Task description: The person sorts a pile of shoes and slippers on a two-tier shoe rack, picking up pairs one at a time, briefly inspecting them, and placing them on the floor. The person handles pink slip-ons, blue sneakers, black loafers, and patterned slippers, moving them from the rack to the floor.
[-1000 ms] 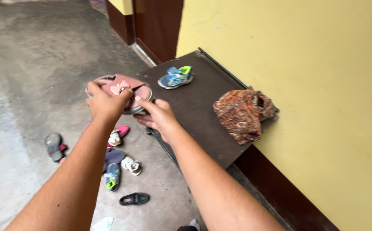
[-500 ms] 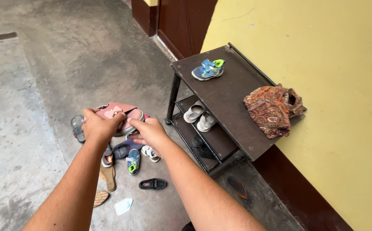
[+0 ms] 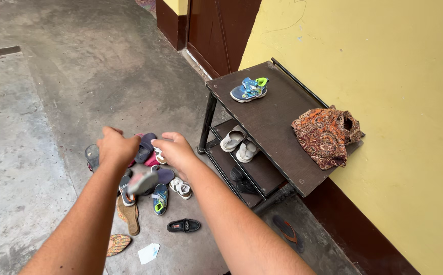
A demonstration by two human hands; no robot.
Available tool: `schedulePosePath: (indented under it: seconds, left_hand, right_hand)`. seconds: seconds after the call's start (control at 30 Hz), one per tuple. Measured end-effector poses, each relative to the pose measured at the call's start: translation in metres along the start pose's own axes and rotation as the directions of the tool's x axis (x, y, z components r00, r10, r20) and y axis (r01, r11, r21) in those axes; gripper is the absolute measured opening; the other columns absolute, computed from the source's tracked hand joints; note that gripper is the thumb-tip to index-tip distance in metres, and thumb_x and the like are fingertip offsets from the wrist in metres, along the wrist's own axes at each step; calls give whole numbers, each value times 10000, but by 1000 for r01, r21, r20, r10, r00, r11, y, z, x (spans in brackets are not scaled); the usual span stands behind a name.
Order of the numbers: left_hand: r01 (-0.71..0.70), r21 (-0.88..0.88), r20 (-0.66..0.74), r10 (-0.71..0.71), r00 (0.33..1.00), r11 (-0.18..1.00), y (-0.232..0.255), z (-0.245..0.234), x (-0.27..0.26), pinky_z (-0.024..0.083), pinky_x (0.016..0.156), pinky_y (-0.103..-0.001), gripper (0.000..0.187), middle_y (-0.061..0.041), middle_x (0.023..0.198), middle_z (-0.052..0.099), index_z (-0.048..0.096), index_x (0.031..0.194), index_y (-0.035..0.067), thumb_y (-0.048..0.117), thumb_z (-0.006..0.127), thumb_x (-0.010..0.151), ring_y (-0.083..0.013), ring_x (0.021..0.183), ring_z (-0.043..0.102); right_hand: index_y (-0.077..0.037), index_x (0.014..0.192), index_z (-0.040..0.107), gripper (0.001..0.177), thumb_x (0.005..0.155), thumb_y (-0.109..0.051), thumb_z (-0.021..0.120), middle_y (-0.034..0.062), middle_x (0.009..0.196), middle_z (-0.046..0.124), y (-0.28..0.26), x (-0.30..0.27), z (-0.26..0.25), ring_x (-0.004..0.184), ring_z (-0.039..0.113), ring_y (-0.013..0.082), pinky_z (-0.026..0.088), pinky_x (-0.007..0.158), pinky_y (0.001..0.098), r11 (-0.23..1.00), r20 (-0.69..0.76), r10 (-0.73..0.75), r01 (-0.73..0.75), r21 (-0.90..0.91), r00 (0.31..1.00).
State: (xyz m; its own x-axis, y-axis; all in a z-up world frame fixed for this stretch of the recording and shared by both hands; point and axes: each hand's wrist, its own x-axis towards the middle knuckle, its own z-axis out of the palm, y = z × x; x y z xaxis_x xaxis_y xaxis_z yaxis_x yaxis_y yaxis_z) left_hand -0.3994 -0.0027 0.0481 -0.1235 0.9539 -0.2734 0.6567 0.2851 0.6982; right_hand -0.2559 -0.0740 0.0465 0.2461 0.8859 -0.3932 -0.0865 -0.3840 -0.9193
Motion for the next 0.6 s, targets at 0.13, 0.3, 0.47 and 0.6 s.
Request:
schedulePosePath:
  seconds: [0.13, 0.3, 0.47, 0.6]
  left_hand:
    - [-82, 51, 28, 81, 996, 995, -11, 20, 5, 493, 1015, -471, 545, -280, 1301, 606, 623, 1249, 38, 325, 756, 806, -396, 1245, 577]
    - [-136, 109, 68, 129, 989, 985, -6, 42, 0, 490, 1021, -465, 480, -290, 1220, 672, 661, 1197, 17, 295, 736, 813, -391, 1269, 560]
    - [-113, 102, 109, 102, 989, 988, 19, 69, -15, 486, 1016, -456, 479, -276, 1272, 628, 658, 1199, 55, 302, 747, 799, -372, 1271, 556]
    - [-131, 119, 165, 110, 980, 984, 42, 96, -26, 498, 1010, -462, 470, -270, 1277, 637, 658, 1214, 69, 300, 733, 812, -355, 1286, 566]
  right_hand:
    - [-65, 1477, 455, 726, 844, -309, 714, 170, 1336, 631, 7, -6, -17, 1201, 621, 266, 489, 898, 383, 999, -10, 12, -12, -44, 1000]
    - [-97, 1455, 467, 697, 830, -291, 708, 172, 1330, 628, 9, -16, -36, 1231, 595, 253, 524, 897, 452, 998, -14, 54, -54, 29, 998]
    - [-116, 1428, 520, 663, 822, -307, 711, 133, 1338, 633, 10, -20, -68, 1240, 597, 266, 482, 950, 447, 998, -54, 66, -67, -13, 996]
    - [-122, 1438, 522, 668, 833, -337, 705, 157, 1320, 636, 9, -23, -103, 1234, 609, 270, 476, 976, 418, 997, -77, 59, -63, -48, 995]
